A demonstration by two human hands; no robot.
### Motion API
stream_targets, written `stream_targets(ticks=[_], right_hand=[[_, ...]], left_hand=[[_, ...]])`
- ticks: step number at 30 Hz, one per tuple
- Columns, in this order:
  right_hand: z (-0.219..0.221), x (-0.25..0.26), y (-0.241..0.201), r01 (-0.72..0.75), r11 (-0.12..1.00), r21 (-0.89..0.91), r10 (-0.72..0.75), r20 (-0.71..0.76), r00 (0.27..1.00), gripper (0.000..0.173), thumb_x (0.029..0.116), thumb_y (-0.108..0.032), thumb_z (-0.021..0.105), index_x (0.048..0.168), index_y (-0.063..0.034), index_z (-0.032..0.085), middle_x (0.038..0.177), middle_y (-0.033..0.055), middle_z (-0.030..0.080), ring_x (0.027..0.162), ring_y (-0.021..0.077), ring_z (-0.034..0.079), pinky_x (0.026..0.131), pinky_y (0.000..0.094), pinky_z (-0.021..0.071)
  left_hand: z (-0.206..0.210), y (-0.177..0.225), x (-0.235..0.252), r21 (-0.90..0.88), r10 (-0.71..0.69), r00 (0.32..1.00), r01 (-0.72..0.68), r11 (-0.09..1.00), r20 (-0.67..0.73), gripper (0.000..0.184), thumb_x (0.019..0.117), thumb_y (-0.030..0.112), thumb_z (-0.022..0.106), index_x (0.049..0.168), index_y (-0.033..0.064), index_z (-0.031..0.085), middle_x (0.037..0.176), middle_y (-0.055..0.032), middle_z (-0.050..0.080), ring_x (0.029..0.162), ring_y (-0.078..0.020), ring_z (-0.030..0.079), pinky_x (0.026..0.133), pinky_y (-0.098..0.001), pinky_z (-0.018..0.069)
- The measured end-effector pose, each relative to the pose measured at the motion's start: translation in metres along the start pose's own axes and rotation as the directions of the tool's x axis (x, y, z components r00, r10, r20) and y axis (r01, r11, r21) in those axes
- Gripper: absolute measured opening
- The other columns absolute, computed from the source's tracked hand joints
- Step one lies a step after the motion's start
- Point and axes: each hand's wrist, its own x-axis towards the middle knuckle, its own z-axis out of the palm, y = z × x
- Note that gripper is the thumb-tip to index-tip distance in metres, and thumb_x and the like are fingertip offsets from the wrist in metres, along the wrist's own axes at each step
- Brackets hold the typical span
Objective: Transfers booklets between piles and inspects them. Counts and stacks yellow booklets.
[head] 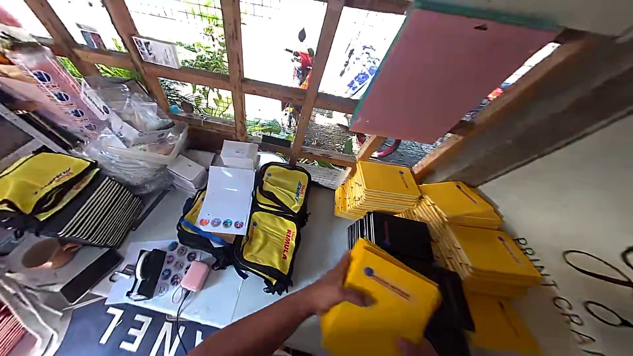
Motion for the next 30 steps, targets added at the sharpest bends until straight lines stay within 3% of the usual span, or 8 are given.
stream_targets(ticks=[5,9,16,20,22,25,28,30], right_hand=[[0.087,0.095,0.061,-0.103,0.993,0.051,0.083,0.307,0.948,0.074,0.0689,-0.019,0.092,0.131,-0.0041,0.055,0.112,0.0114,0.074,0.103,0.0227,0.072,0.092,0.0452,0.0612],[0.146,0.129,0.073,0.042,0.987,-0.156,0.021,0.38,0.925,0.079,0.0619,-0.002,0.09,0.132,0.002,0.055,0.118,0.0114,0.073,0.111,0.022,0.071,0.098,0.0428,0.0602],[0.194,0.167,0.088,0.317,0.744,-0.589,-0.148,0.317,0.937,0.093,0.0633,-0.028,0.097,0.139,0.0061,0.054,0.128,0.0086,0.071,0.121,0.0083,0.065,0.111,0.0284,0.0509],[0.201,0.197,0.126,0.354,0.789,-0.503,-0.174,0.369,0.913,0.151,0.058,-0.025,0.1,0.162,0.0023,-0.006,0.16,0.0195,0.039,0.141,0.0137,0.051,0.117,0.0305,0.0457],[0.202,0.205,0.139,0.363,0.836,-0.411,-0.204,0.381,0.902,0.159,0.0551,-0.019,0.101,0.161,-0.0047,-0.017,0.165,0.0176,0.032,0.142,0.013,0.049,0.117,0.0313,0.0468],[0.206,0.211,0.135,0.284,0.816,-0.504,-0.093,0.37,0.924,0.153,0.0566,-0.021,0.1,0.162,-0.0014,-0.01,0.16,0.016,0.041,0.139,0.0114,0.052,0.117,0.0305,0.0465],[0.204,0.218,0.126,0.128,0.728,-0.674,0.072,0.261,0.963,0.115,0.0621,-0.028,0.099,0.153,0.0036,0.036,0.138,0.0154,0.064,0.127,0.0177,0.063,0.112,0.0381,0.0509],[0.207,0.216,0.114,0.089,0.733,-0.674,0.089,0.225,0.97,0.121,0.0613,-0.023,0.099,0.156,0.0027,0.029,0.142,0.0171,0.06,0.129,0.0196,0.06,0.113,0.0382,0.05]], left_hand=[[-0.116,-0.025,-0.065,0.087,0.019,0.978,-0.001,0.996,-0.208,0.128,0.0713,0.018,0.09,0.164,0.0131,0.002,0.148,-0.0139,0.054,0.127,-0.0232,0.063,0.105,-0.0466,0.0562],[-0.186,-0.008,-0.099,0.363,0.221,0.969,-0.168,0.916,-0.109,0.137,0.0628,0.017,0.097,0.162,0.0051,0.004,0.153,-0.0139,0.048,0.135,-0.0188,0.056,0.113,-0.0387,0.0505],[-0.254,0.013,-0.114,0.73,0.391,0.916,-0.324,0.601,0.085,0.143,0.0589,0.023,0.097,0.163,0.0036,0.001,0.162,-0.0188,0.035,0.145,-0.0183,0.045,0.122,-0.0356,0.04],[-0.29,-0.021,-0.112,0.748,0.338,0.937,-0.286,0.599,0.088,0.145,0.0598,0.02,0.096,0.161,-0.0013,-0.006,0.162,-0.0231,0.032,0.147,-0.0189,0.043,0.124,-0.0354,0.0364],[-0.297,-0.031,-0.112,0.733,0.3,0.952,-0.249,0.633,0.064,0.148,0.0595,0.016,0.096,0.161,0.0003,-0.01,0.164,-0.0214,0.031,0.148,-0.0176,0.042,0.125,-0.0346,0.0355],[-0.302,-0.031,-0.111,0.733,0.277,0.96,-0.213,0.646,0.035,0.151,0.0568,0.015,0.096,0.161,0.0013,-0.012,0.165,-0.0227,0.027,0.148,-0.0199,0.042,0.123,-0.0362,0.0369],[-0.301,-0.027,-0.103,0.78,0.245,0.969,-0.123,0.613,-0.039,0.15,0.0565,0.019,0.099,0.162,-0.0015,-0.006,0.167,-0.0238,0.024,0.15,-0.024,0.038,0.124,-0.0389,0.0357],[-0.295,-0.022,-0.098,0.786,0.256,0.961,-0.081,0.613,-0.101,0.144,0.0569,0.023,0.098,0.163,-0.0023,0.003,0.166,-0.0235,0.027,0.151,-0.0255,0.036,0.125,-0.0395,0.0332]])
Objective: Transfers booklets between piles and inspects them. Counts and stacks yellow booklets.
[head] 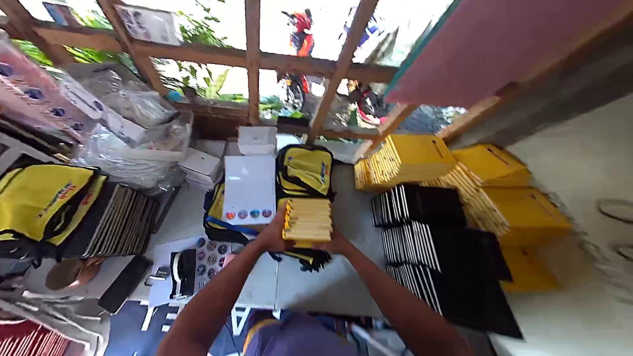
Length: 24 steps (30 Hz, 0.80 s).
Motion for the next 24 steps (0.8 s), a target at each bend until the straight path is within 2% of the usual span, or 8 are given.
stream_targets(ticks=[3,5,7,9,12,15,19,24], right_hand=[[-0.018,0.008,-0.012,0.064,0.994,0.086,-0.062,-0.033,0.998,0.139,0.0531,-0.02,0.1,0.161,0.0001,0.015,0.151,0.0178,0.051,0.136,0.019,0.055,0.116,0.0353,0.0472],[-0.026,-0.002,-0.009,0.095,0.976,0.195,-0.086,-0.053,0.995,0.128,0.0529,-0.022,0.099,0.157,0.0005,0.029,0.145,0.0174,0.056,0.133,0.02,0.057,0.114,0.0369,0.0487],[-0.031,-0.029,-0.001,0.077,0.935,0.347,-0.058,-0.064,0.996,0.113,0.0617,-0.027,0.094,0.155,-0.0032,0.035,0.144,0.0166,0.057,0.133,0.022,0.056,0.113,0.0405,0.0487],[-0.027,-0.06,0.019,0.022,0.868,0.497,0.02,-0.079,0.997,0.094,0.0778,-0.036,0.084,0.155,-0.0077,0.038,0.147,0.0159,0.053,0.134,0.0238,0.054,0.111,0.044,0.048],[-0.008,-0.108,0.052,-0.058,0.701,0.711,0.189,-0.107,0.976,0.069,0.0966,-0.053,0.063,0.153,-0.0175,0.042,0.126,0.0068,0.069,0.11,0.0181,0.069,0.095,0.0422,0.0594],[0.0,-0.15,0.087,-0.142,0.538,0.831,0.359,-0.074,0.93,0.063,0.1026,-0.055,0.05,0.154,-0.019,0.041,0.118,0.0091,0.072,0.103,0.021,0.072,0.089,0.0429,0.062],[0.009,-0.184,0.132,-0.22,0.321,0.921,0.537,0.015,0.844,0.057,0.1053,-0.051,0.046,0.146,-0.0104,0.048,0.113,0.0145,0.073,0.1,0.0257,0.073,0.086,0.0458,0.063],[0.01,-0.185,0.154,-0.212,0.309,0.927,0.605,-0.02,0.796,0.058,0.1041,-0.051,0.051,0.147,-0.0118,0.049,0.114,0.0136,0.072,0.1,0.024,0.072,0.087,0.0435,0.0618]], left_hand=[[-0.009,0.016,0.022,-0.008,-0.048,0.999,0.048,0.999,-0.001,0.136,0.0587,0.037,0.098,0.162,0.0018,0.016,0.157,-0.0187,0.044,0.144,-0.0222,0.046,0.121,-0.0411,0.0405],[-0.006,0.036,0.029,-0.115,-0.11,0.993,0.115,0.987,0.051,0.128,0.0623,0.037,0.098,0.161,0.0103,0.022,0.146,-0.0112,0.057,0.132,-0.0171,0.058,0.112,-0.0421,0.0516],[0.005,0.06,0.029,-0.305,-0.199,0.97,0.233,0.923,0.139,0.116,0.0703,0.024,0.095,0.16,0.0142,0.023,0.141,-0.0098,0.06,0.125,-0.019,0.063,0.106,-0.0436,0.0562],[0.032,0.071,0.024,-0.487,-0.296,0.935,0.354,0.798,0.195,0.096,0.08,0.016,0.087,0.157,0.0155,0.031,0.134,-0.0093,0.064,0.119,-0.0216,0.066,0.1,-0.0444,0.0581],[0.096,0.067,0.01,-0.561,-0.461,0.847,0.525,0.641,0.265,0.079,0.0903,0.032,0.079,0.155,0.0164,0.036,0.134,-0.0097,0.065,0.119,-0.0242,0.066,0.099,-0.0477,0.0575],[0.165,0.057,-0.004,-0.532,-0.613,0.705,0.693,0.486,0.357,0.079,0.0906,0.043,0.077,0.153,0.013,0.04,0.125,-0.0142,0.069,0.111,-0.0269,0.07,0.094,-0.048,0.0594],[0.229,0.045,-0.018,-0.534,-0.652,0.582,0.789,0.305,0.487,0.073,0.0946,0.041,0.072,0.151,0.0056,0.04,0.115,-0.0208,0.072,0.101,-0.0314,0.073,0.087,-0.0487,0.0624],[0.252,0.045,-0.012,-0.528,-0.689,0.55,0.802,0.278,0.472,0.06,0.0987,0.039,0.067,0.143,0.0035,0.049,0.109,-0.0196,0.073,0.095,-0.0304,0.074,0.083,-0.0485,0.063]])
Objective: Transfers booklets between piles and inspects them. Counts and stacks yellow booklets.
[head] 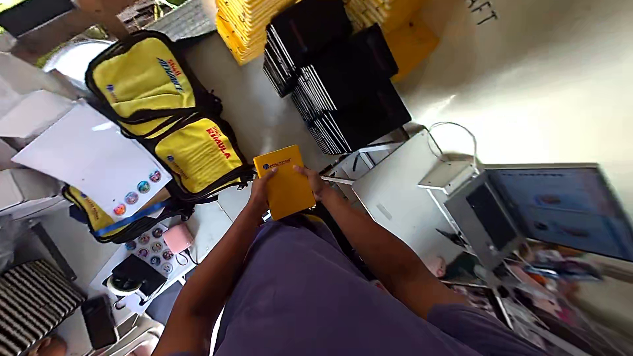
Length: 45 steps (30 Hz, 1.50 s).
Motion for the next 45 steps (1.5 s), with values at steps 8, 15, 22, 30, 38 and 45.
stream_targets(ticks=[8,15,22,30,38,45], right_hand=[[0.007,0.028,-0.014,0.045,0.997,-0.066,-0.043,0.038,0.998,0.067,0.0999,-0.051,0.06,0.15,-0.0091,0.047,0.129,0.0183,0.066,0.112,0.0258,0.068,0.097,0.0449,0.0575],[0.0,0.055,0.012,0.133,0.919,-0.37,-0.171,-0.071,0.983,0.083,0.0905,-0.054,0.071,0.154,-0.0077,0.043,0.146,0.0183,0.057,0.135,0.0302,0.055,0.113,0.0541,0.0456],[-0.091,0.008,0.001,0.102,0.876,-0.471,-0.051,0.12,0.991,0.051,0.1015,-0.037,0.063,0.138,-0.002,0.062,0.13,0.0211,0.067,0.121,0.0335,0.065,0.108,0.0562,0.0479],[-0.323,-0.01,-0.056,0.31,0.904,0.296,-0.13,-0.499,0.857,0.041,0.1101,-0.03,0.045,0.141,-0.0055,0.057,0.129,0.0103,0.069,0.109,0.0188,0.069,0.095,0.0386,0.056],[-0.385,0.098,-0.175,0.469,0.627,0.622,-0.168,-0.48,0.861,0.06,0.1058,-0.049,0.047,0.154,-0.0141,0.041,0.151,0.0135,0.051,0.131,0.029,0.057,0.101,0.047,0.0527],[-0.349,0.113,-0.242,0.334,0.642,0.69,-0.157,-0.308,0.938,0.087,0.0934,-0.073,0.054,0.161,-0.0254,0.03,0.164,0.0191,0.033,0.147,0.0412,0.038,0.109,0.0666,0.0419]], left_hand=[[-0.009,0.019,0.011,0.109,-0.019,0.999,0.023,0.994,-0.032,0.051,0.1055,0.045,0.053,0.138,0.005,0.057,0.117,-0.0166,0.072,0.105,-0.0289,0.072,0.088,-0.0507,0.0611],[-0.007,0.0,0.016,0.364,0.164,0.96,-0.073,0.928,-0.225,0.049,0.106,0.037,0.057,0.134,-0.0023,0.058,0.117,-0.0178,0.072,0.104,-0.0247,0.073,0.091,-0.0451,0.0617],[0.033,0.039,-0.025,0.623,0.326,0.896,-0.075,0.779,-0.301,0.068,0.0999,0.031,0.066,0.15,-0.0063,0.038,0.145,-0.0281,0.051,0.133,-0.0336,0.053,0.109,-0.0518,0.0465],[0.21,0.137,-0.041,0.704,0.613,0.537,-0.709,-0.043,0.579,0.07,0.0981,0.033,0.064,0.149,-0.0082,0.037,0.156,-0.0271,0.039,0.141,-0.0293,0.047,0.109,-0.0441,0.0499],[0.414,0.141,0.063,0.673,0.196,0.657,-0.74,-0.022,0.728,0.059,0.1015,0.034,0.059,0.151,0.0054,0.043,0.151,-0.0158,0.05,0.136,-0.026,0.053,0.11,-0.0465,0.0495],[0.473,0.153,0.105,0.737,0.181,0.752,-0.658,0.155,0.634,0.051,0.1068,0.028,0.054,0.153,0.0135,0.04,0.157,-0.0065,0.047,0.135,-0.0212,0.057,0.108,-0.0457,0.0518]])
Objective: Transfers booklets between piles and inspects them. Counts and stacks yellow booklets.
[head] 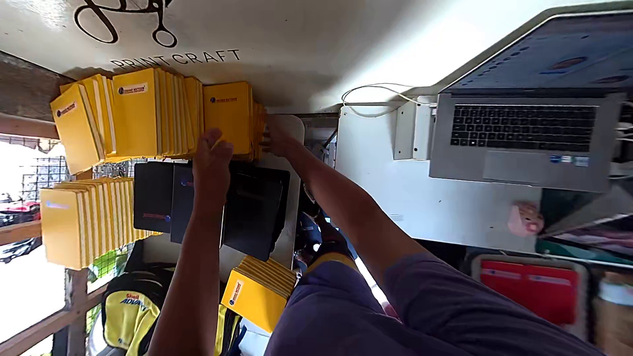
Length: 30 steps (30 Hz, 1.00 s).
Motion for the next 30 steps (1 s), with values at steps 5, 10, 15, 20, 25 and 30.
stream_targets(ticks=[5,10,15,20,25,30], right_hand=[[0.012,-0.032,0.009,-0.162,0.976,-0.143,0.187,0.177,0.966,0.104,0.0858,-0.09,0.041,0.162,-0.0196,0.028,0.16,0.0257,0.036,0.142,0.0434,0.044,0.105,0.0635,0.0464],[0.017,-0.018,0.018,-0.192,0.919,-0.343,0.289,0.256,0.922,0.107,0.0837,-0.087,0.051,0.161,-0.0176,0.029,0.159,0.0224,0.04,0.142,0.0387,0.046,0.109,0.0588,0.0458],[0.042,-0.016,0.02,-0.218,0.954,-0.207,0.249,0.138,0.959,0.109,0.0811,-0.069,0.075,0.16,-0.0144,0.023,0.15,0.0202,0.049,0.133,0.033,0.056,0.101,0.0524,0.0538],[0.047,-0.018,0.023,-0.201,0.977,-0.073,0.21,0.149,0.966,0.083,0.0878,-0.056,0.073,0.153,-0.0152,0.041,0.145,0.0153,0.055,0.128,0.0289,0.06,0.099,0.0479,0.0566],[0.036,-0.023,0.019,-0.141,0.98,-0.137,0.166,0.19,0.968,0.072,0.092,-0.058,0.065,0.151,-0.0216,0.044,0.141,0.0132,0.059,0.123,0.0296,0.063,0.097,0.049,0.0571],[0.034,-0.028,0.012,-0.165,0.945,-0.284,0.204,0.113,0.973,0.08,0.0942,-0.066,0.056,0.156,-0.0187,0.036,0.143,0.018,0.057,0.123,0.0336,0.063,0.098,0.0518,0.0555]], left_hand=[[-0.015,-0.005,-0.003,-0.098,-0.061,0.993,0.052,0.994,-0.098,0.048,0.1051,0.028,0.057,0.15,0.0152,0.044,0.154,-0.0049,0.05,0.133,-0.0226,0.058,0.105,-0.0463,0.0539],[-0.019,-0.01,-0.021,-0.071,-0.122,0.992,0.12,0.99,-0.028,0.057,0.101,0.034,0.063,0.152,0.0191,0.042,0.152,-0.0044,0.051,0.129,-0.0206,0.06,0.103,-0.0457,0.0545],[-0.019,-0.013,-0.039,-0.116,-0.127,0.992,0.125,0.985,-0.006,0.057,0.0999,0.026,0.065,0.152,0.0199,0.043,0.152,-0.0033,0.051,0.127,-0.0202,0.062,0.102,-0.0432,0.0563],[-0.031,-0.02,-0.059,-0.2,-0.093,0.996,0.091,0.976,-0.001,0.06,0.0998,0.022,0.065,0.154,0.0201,0.041,0.151,-0.0055,0.053,0.127,-0.0249,0.063,0.102,-0.0449,0.0576],[-0.048,-0.026,-0.087,-0.288,-0.074,0.997,0.061,0.956,-0.033,0.057,0.101,0.018,0.061,0.153,0.0147,0.04,0.145,-0.0105,0.057,0.124,-0.0297,0.064,0.102,-0.0474,0.057],[-0.055,-0.026,-0.127,-0.352,-0.081,0.996,0.063,0.934,-0.037,0.059,0.1013,0.022,0.062,0.153,0.0067,0.038,0.146,-0.0144,0.057,0.123,-0.0317,0.065,0.102,-0.0464,0.0576]])
